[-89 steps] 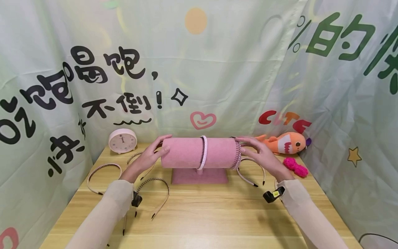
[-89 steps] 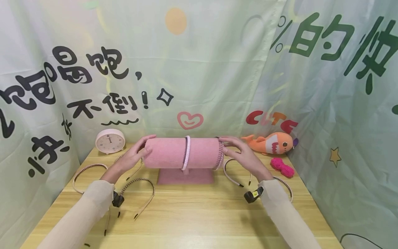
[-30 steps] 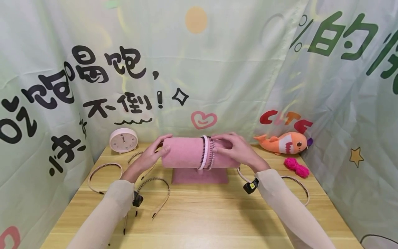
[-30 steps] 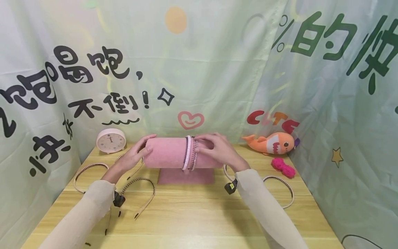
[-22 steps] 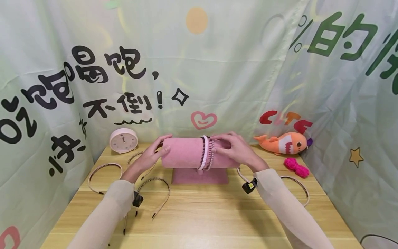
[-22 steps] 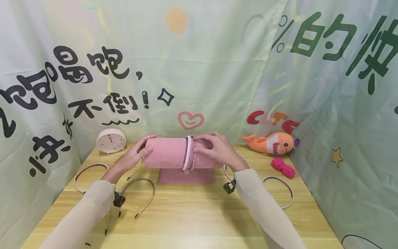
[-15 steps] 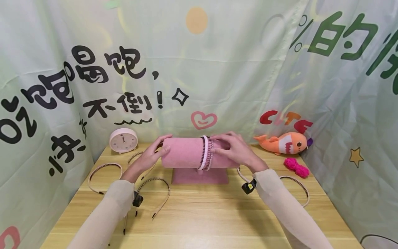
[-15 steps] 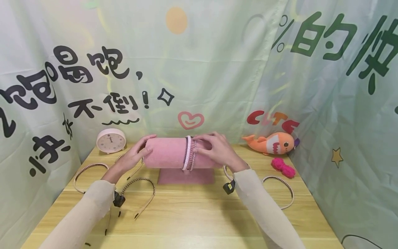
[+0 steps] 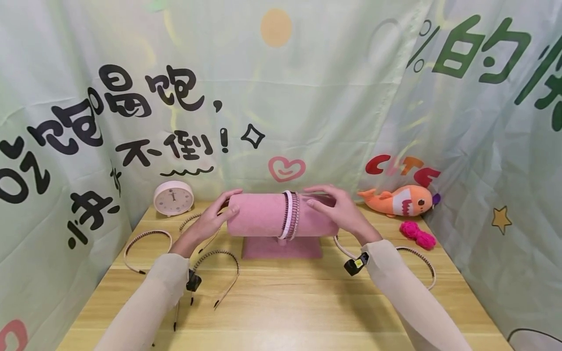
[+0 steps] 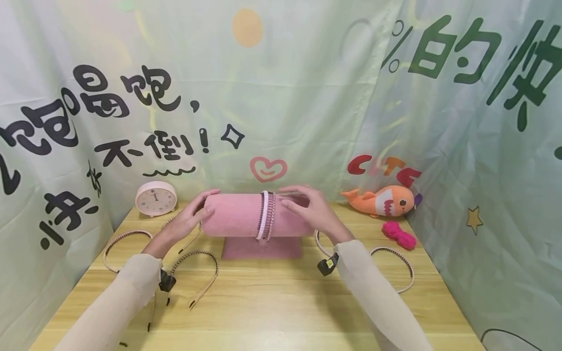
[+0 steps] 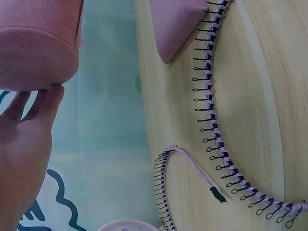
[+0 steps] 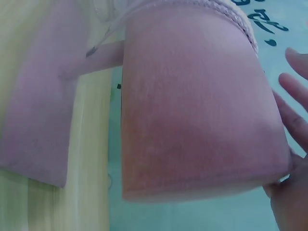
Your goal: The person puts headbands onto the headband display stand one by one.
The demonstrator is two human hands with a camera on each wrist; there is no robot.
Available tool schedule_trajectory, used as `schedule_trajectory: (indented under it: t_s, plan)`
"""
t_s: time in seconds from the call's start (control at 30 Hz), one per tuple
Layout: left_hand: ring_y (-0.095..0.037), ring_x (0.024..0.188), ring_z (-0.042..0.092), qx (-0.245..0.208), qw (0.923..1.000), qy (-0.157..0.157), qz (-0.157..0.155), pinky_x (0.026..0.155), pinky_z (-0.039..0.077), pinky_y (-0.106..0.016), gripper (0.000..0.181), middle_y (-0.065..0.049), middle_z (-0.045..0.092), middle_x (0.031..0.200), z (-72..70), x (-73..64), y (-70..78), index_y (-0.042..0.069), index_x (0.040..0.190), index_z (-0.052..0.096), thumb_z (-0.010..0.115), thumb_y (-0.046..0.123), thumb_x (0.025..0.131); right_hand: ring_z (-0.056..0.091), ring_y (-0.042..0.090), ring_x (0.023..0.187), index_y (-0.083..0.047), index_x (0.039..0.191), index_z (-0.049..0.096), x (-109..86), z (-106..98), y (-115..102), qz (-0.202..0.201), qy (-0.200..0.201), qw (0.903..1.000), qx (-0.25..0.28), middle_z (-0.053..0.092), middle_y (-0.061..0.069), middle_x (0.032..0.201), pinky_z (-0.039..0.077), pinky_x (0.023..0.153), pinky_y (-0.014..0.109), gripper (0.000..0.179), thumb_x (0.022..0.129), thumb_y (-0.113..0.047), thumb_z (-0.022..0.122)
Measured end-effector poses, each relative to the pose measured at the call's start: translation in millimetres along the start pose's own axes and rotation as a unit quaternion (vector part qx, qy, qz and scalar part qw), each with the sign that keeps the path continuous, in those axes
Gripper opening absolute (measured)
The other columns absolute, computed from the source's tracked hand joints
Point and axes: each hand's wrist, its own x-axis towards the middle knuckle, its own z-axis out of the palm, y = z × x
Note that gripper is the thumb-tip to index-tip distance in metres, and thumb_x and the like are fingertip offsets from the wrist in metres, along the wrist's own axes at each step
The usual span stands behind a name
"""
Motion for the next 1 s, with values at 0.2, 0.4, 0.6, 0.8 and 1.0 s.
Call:
schedule_trajectory:
  t_s: [0.2,0.4,0.6,0.8,1.0]
  plan:
    - [-0.046,0.160,0.035,0.001,1.0000,0.000,0.002,0.127,0.030,-0.072,0.056,-0.017,0.036,0.174,-0.5,-0.3,-0.4,0.021,0.169,0.038,0.052,0.033,0.115,0.056,0.025,0.146,-0.026,0.140,0.074,-11.6,-18.1,9.7,0.002,0.022,0.9998,0.002,0.070,-0.001,0.147,0.039,0.125,0.058,0.035,0.106,-0.036,0.074]
    - [-0.046,0.160,0.034,-0.001,1.0000,-0.004,0.001,0.127,0.030,-0.072,0.057,-0.017,0.035,0.174,-0.6,-0.4,-0.9,0.020,0.169,0.038,0.052,0.032,0.115,0.065,0.022,0.137,-0.017,0.145,0.070,-29.8,-40.8,21.3,0.009,0.022,0.9997,0.003,0.065,0.005,0.154,0.054,0.112,0.035,0.037,0.110,-0.028,0.068]
    - [-0.045,0.160,0.035,-0.002,1.0000,-0.004,0.002,0.127,0.030,-0.071,0.056,-0.017,0.036,0.174,-0.5,0.2,-0.8,0.019,0.169,0.038,0.052,0.032,0.115,0.067,-0.002,0.125,-0.007,0.147,0.066,-53.5,-67.2,37.7,0.017,0.036,0.9992,0.004,0.063,0.006,0.154,0.054,0.101,0.012,0.039,0.112,-0.023,0.064]
    - [-0.045,0.160,0.034,-0.001,1.0000,-0.003,-0.002,0.127,0.029,-0.072,0.056,-0.017,0.036,0.175,0.1,-0.3,0.2,0.020,0.169,0.038,0.051,0.033,0.116,0.065,-0.006,0.123,-0.003,0.144,0.067,-82.6,-91.7,58.2,0.022,0.055,0.9981,-0.016,0.069,-0.002,0.144,0.051,0.101,0.008,0.035,0.112,-0.016,0.064]
    - [-0.046,0.160,0.034,-0.002,1.0000,0.000,-0.004,0.128,0.028,-0.073,0.056,-0.018,0.037,0.174,0.7,-0.6,0.2,0.022,0.168,0.038,0.051,0.033,0.116,0.067,-0.003,0.117,-0.005,0.145,0.067,-112.3,-108.6,76.9,0.058,0.074,0.9950,-0.032,0.071,-0.022,0.133,0.052,0.096,0.009,0.035,0.113,-0.020,0.063]
